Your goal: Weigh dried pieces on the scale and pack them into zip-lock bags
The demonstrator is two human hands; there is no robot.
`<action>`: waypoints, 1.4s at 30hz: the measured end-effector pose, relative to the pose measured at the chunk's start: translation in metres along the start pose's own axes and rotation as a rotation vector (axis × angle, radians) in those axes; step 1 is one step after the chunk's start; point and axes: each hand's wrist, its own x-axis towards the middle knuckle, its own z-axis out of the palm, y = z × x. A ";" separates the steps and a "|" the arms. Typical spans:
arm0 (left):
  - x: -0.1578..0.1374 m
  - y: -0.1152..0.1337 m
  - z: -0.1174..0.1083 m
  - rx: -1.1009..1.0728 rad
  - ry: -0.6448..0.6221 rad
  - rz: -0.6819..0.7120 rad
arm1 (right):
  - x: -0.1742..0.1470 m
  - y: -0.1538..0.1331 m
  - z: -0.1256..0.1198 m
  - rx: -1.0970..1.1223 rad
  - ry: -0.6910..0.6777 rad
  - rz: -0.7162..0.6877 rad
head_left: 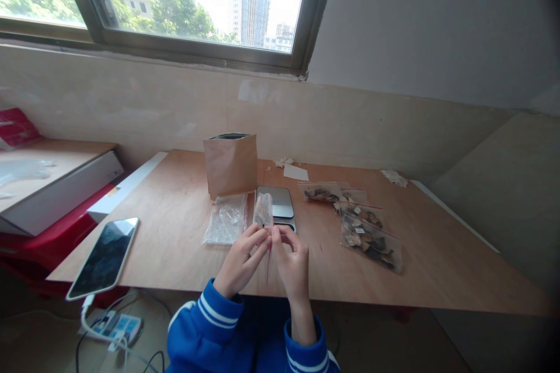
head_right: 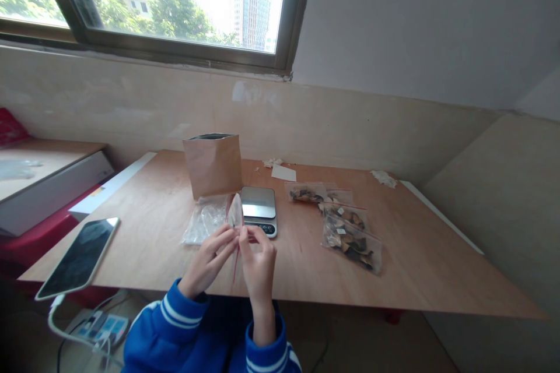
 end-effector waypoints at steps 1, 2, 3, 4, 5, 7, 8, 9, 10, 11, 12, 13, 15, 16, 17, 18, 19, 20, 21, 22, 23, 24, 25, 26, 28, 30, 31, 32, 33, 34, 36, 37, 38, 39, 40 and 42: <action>0.000 0.001 0.000 -0.018 0.028 -0.014 | 0.000 0.001 -0.001 0.007 0.023 0.023; 0.000 0.002 -0.001 -0.034 0.056 -0.027 | 0.000 0.002 -0.002 0.012 0.044 0.045; 0.000 0.003 -0.001 -0.050 0.078 -0.040 | 0.001 0.002 -0.003 0.013 0.058 0.061; 0.000 0.004 -0.002 -0.071 0.084 -0.055 | 0.001 0.003 -0.004 0.008 0.058 0.066; 0.001 0.005 -0.002 -0.096 0.077 -0.070 | 0.001 0.003 -0.006 -0.002 0.038 0.058; 0.002 0.007 -0.001 -0.145 0.057 -0.107 | 0.002 0.002 -0.007 -0.034 -0.032 0.007; 0.003 0.007 0.000 -0.163 0.063 -0.125 | 0.002 0.001 -0.007 -0.053 -0.059 -0.028; 0.003 0.006 0.001 -0.174 0.077 -0.141 | 0.002 0.000 -0.007 -0.073 -0.084 -0.062; 0.004 0.005 0.002 -0.178 0.095 -0.154 | 0.002 -0.001 -0.007 -0.090 -0.106 -0.091; 0.004 0.004 0.003 -0.180 0.108 -0.166 | 0.002 -0.002 -0.006 -0.105 -0.125 -0.114; 0.003 0.003 0.004 -0.182 0.117 -0.176 | 0.002 -0.003 -0.006 -0.119 -0.146 -0.133; 0.003 0.002 0.004 -0.180 0.127 -0.184 | 0.001 -0.004 -0.006 -0.131 -0.169 -0.149; 0.003 -0.001 0.005 -0.173 0.147 -0.197 | 0.001 -0.005 -0.006 -0.151 -0.206 -0.177; 0.003 -0.002 0.005 -0.169 0.154 -0.200 | 0.001 -0.005 -0.006 -0.161 -0.219 -0.189; 0.002 -0.003 0.005 -0.166 0.156 -0.201 | 0.001 -0.004 -0.006 -0.170 -0.232 -0.197; 0.002 -0.003 0.004 -0.166 0.154 -0.200 | 0.000 -0.004 -0.007 -0.176 -0.241 -0.200; 0.002 -0.003 0.004 -0.167 0.149 -0.196 | 0.000 -0.004 -0.007 -0.179 -0.244 -0.200; 0.002 -0.003 0.003 -0.168 0.142 -0.192 | 0.000 -0.004 -0.007 -0.180 -0.242 -0.199; 0.002 -0.003 0.003 -0.167 0.138 -0.186 | 0.000 -0.004 -0.007 -0.180 -0.237 -0.197; 0.002 -0.003 0.003 -0.165 0.133 -0.179 | 0.000 -0.004 -0.006 -0.178 -0.229 -0.192; 0.002 -0.002 0.003 -0.164 0.123 -0.171 | 0.000 -0.004 -0.006 -0.175 -0.219 -0.183; 0.002 -0.002 0.002 -0.161 0.110 -0.164 | 0.000 -0.004 -0.006 -0.167 -0.208 -0.170; 0.001 -0.002 0.002 -0.157 0.097 -0.157 | 0.000 -0.004 -0.006 -0.156 -0.199 -0.155; 0.001 -0.001 0.002 -0.154 0.087 -0.152 | 0.000 -0.004 -0.007 -0.144 -0.193 -0.143; 0.001 -0.001 0.002 -0.152 0.081 -0.146 | 0.001 -0.005 -0.007 -0.113 -0.205 -0.132; 0.001 0.000 0.002 -0.160 0.095 -0.148 | 0.001 -0.006 -0.008 -0.082 -0.245 -0.130; 0.001 0.000 0.001 -0.164 0.100 -0.150 | 0.001 -0.006 -0.008 -0.070 -0.259 -0.129; 0.001 0.001 0.001 -0.164 0.101 -0.152 | 0.001 -0.006 -0.009 -0.063 -0.265 -0.125; 0.000 0.001 0.000 -0.161 0.100 -0.153 | 0.001 -0.007 -0.008 -0.060 -0.264 -0.121; 0.000 0.002 0.000 -0.156 0.094 -0.151 | 0.001 -0.007 -0.008 -0.061 -0.261 -0.118; 0.001 0.002 -0.001 -0.138 0.083 -0.144 | 0.001 -0.006 -0.008 -0.066 -0.256 -0.119; 0.001 0.003 -0.001 -0.127 0.080 -0.140 | 0.000 -0.006 -0.008 -0.072 -0.255 -0.125; 0.001 0.003 -0.001 -0.115 0.078 -0.135 | 0.000 -0.006 -0.008 -0.078 -0.254 -0.132; 0.001 0.004 -0.001 -0.104 0.080 -0.131 | 0.000 -0.005 -0.009 -0.085 -0.251 -0.138; 0.001 0.004 -0.001 -0.093 0.080 -0.129 | 0.000 -0.005 -0.009 -0.092 -0.246 -0.142; 0.002 0.006 0.001 -0.077 0.075 -0.124 | 0.000 -0.004 -0.008 -0.101 -0.222 -0.143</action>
